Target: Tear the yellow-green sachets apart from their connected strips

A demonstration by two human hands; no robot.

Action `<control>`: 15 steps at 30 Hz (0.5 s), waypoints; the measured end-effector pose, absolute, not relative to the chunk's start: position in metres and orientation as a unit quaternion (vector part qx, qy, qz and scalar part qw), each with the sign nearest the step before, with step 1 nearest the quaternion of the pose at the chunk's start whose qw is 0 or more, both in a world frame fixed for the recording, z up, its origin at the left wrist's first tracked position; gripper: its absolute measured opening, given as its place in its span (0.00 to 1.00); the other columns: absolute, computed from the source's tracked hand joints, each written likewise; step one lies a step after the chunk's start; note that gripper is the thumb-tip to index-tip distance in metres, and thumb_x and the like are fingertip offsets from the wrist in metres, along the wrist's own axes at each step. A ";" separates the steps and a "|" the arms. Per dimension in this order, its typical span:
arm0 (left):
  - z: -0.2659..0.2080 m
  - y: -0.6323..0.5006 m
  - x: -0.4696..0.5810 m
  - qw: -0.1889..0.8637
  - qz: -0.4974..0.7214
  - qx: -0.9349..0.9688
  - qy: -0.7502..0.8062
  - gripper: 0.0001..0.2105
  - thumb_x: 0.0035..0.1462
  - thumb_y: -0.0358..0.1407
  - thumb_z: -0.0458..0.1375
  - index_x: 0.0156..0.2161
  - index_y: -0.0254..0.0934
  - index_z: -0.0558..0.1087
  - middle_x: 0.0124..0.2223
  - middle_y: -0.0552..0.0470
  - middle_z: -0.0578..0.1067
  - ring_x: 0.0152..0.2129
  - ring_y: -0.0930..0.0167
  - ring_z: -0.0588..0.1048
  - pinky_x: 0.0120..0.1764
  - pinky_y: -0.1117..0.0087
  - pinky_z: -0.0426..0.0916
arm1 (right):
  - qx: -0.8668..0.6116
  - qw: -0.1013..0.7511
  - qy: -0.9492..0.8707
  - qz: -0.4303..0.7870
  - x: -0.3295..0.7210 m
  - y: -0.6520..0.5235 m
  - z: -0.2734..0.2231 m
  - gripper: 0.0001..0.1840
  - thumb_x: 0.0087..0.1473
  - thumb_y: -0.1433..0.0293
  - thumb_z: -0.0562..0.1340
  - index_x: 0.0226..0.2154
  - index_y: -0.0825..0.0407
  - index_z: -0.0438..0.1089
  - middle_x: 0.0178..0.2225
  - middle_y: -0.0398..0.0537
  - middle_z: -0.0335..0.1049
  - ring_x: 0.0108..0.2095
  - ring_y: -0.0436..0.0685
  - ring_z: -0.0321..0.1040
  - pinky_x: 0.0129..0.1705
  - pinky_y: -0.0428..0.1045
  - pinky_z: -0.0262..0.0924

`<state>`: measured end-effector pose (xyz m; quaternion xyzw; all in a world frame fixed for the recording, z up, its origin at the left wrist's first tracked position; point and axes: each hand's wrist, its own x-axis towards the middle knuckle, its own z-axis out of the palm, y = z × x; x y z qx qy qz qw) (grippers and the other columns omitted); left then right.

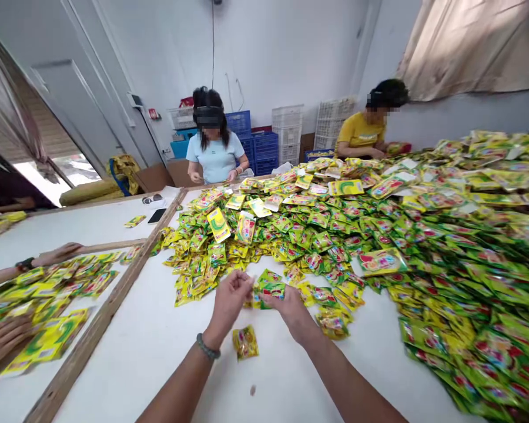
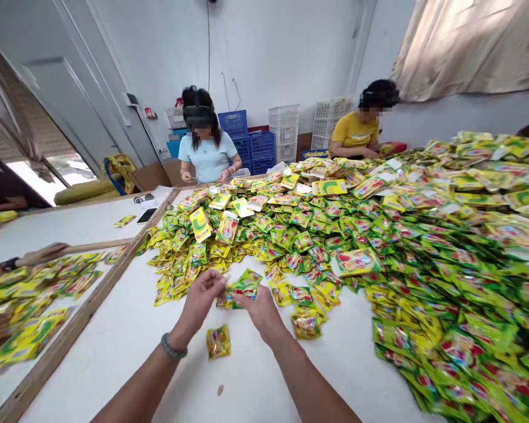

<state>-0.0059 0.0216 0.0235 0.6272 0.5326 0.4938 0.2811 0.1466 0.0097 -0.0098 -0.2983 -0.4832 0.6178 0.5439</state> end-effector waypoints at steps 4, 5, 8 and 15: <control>0.074 0.065 -0.036 -0.092 0.417 0.684 0.591 0.16 0.51 0.26 0.50 0.47 0.34 0.68 0.46 0.42 0.71 0.45 0.62 0.69 0.47 0.61 0.64 | -0.374 0.538 -0.523 0.545 0.150 0.016 -0.012 0.19 0.38 0.61 0.69 0.32 0.56 0.73 0.29 0.48 0.74 0.32 0.57 0.69 0.38 0.51 0.63; 0.086 0.078 -0.046 -0.175 0.364 0.693 0.597 0.23 0.48 0.23 0.50 0.51 0.33 0.66 0.53 0.39 0.67 0.52 0.59 0.64 0.52 0.59 0.60 | -0.395 0.533 -0.530 0.528 0.150 0.016 -0.012 0.18 0.38 0.61 0.69 0.31 0.56 0.73 0.27 0.47 0.74 0.30 0.56 0.68 0.36 0.51 0.63; 0.108 0.116 -0.073 -0.273 0.183 0.728 0.601 0.34 0.43 0.20 0.52 0.59 0.35 0.60 0.63 0.37 0.53 0.61 0.51 0.48 0.57 0.51 0.50 | -0.437 0.529 -0.530 0.499 0.149 0.016 -0.011 0.16 0.37 0.61 0.69 0.28 0.56 0.73 0.24 0.45 0.73 0.27 0.55 0.67 0.32 0.49 0.62; 0.117 0.150 -0.079 -0.279 0.101 0.792 0.533 0.23 0.51 0.25 0.51 0.53 0.39 0.68 0.58 0.42 0.65 0.60 0.56 0.52 0.56 0.55 0.51 | -0.419 0.553 -0.479 0.538 0.150 0.024 -0.024 0.16 0.40 0.59 0.67 0.25 0.56 0.70 0.26 0.46 0.72 0.29 0.55 0.68 0.33 0.50 0.62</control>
